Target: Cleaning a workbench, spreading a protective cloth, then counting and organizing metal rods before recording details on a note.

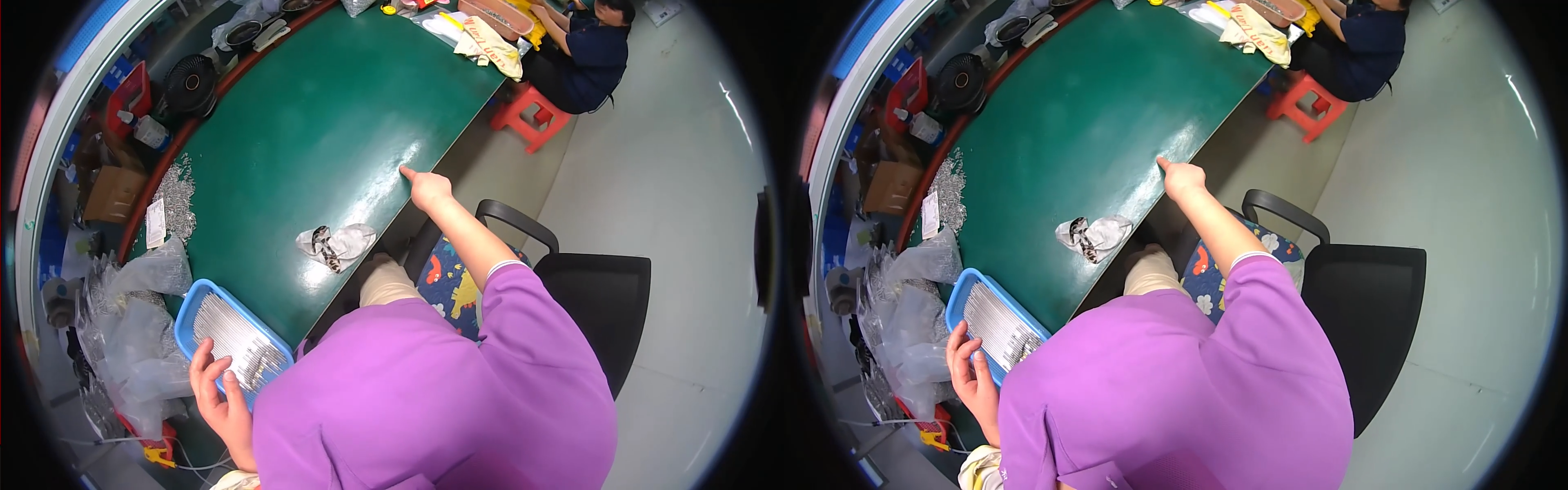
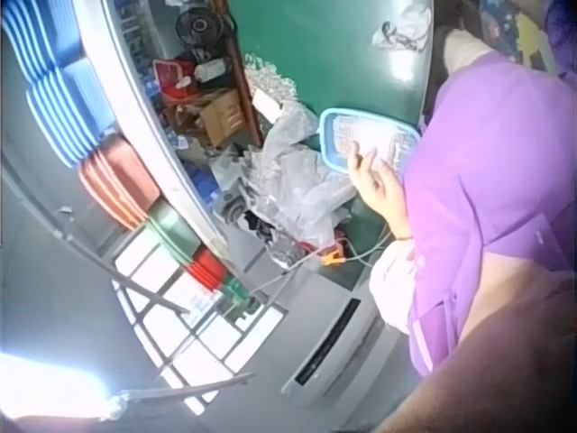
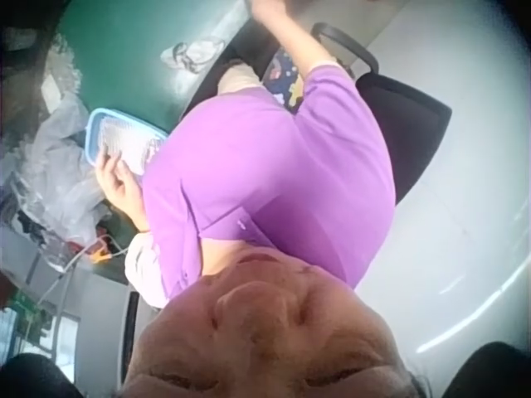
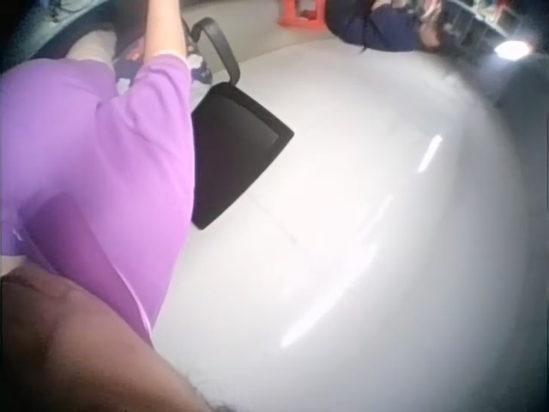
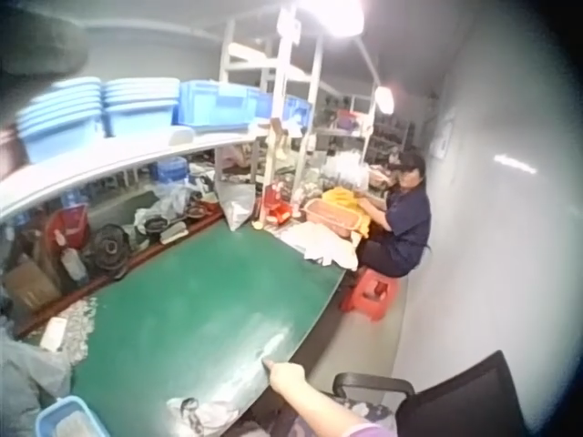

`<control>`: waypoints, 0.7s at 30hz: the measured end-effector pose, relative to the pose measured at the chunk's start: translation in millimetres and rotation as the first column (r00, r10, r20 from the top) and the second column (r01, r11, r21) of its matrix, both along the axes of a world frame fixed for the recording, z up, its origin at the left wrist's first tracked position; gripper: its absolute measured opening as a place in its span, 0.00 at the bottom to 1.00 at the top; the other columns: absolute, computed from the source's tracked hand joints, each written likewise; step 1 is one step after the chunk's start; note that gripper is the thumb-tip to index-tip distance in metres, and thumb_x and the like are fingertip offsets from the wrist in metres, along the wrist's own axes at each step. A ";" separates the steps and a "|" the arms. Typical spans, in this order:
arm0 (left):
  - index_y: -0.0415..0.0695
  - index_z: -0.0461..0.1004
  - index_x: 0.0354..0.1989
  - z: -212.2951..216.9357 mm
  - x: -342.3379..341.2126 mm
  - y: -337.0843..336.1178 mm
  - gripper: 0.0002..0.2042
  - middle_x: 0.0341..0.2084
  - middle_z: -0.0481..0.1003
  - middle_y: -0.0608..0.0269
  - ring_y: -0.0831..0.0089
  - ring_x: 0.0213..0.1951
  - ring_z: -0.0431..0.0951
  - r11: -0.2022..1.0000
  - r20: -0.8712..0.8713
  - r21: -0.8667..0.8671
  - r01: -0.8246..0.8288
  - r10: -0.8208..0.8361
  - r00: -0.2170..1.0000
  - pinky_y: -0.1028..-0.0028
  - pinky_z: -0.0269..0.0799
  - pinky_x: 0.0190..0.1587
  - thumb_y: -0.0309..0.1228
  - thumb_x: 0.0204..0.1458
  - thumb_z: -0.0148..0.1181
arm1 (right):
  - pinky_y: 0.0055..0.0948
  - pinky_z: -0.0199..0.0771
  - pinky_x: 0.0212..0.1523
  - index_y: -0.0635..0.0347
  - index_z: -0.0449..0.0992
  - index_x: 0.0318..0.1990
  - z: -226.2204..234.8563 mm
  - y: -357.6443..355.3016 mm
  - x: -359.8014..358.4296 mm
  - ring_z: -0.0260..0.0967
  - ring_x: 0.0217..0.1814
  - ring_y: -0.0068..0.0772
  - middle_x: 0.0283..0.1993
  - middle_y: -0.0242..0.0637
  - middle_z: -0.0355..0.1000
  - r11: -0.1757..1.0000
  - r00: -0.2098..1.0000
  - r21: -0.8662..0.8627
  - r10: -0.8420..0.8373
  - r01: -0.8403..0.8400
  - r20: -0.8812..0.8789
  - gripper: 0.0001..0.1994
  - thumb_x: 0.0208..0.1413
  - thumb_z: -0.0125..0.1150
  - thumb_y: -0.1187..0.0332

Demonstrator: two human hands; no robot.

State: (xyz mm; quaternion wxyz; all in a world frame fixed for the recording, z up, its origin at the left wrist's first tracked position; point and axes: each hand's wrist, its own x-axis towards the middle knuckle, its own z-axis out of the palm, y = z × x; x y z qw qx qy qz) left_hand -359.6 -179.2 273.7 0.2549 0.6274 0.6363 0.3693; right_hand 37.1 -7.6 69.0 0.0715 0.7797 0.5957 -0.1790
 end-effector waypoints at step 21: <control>0.38 0.71 0.35 -0.2 -13.3 -8.9 0.05 0.52 0.66 0.48 0.57 0.56 0.64 1.000 0.024 0.014 -0.008 0.008 1.000 0.62 0.57 0.59 0.23 0.52 0.50 | 0.35 0.73 0.42 0.34 0.59 0.62 -5.5 8.3 -8.4 0.73 0.44 0.37 0.41 0.37 0.75 1.000 0.993 -0.021 0.015 -0.012 0.114 0.30 0.51 0.43 0.75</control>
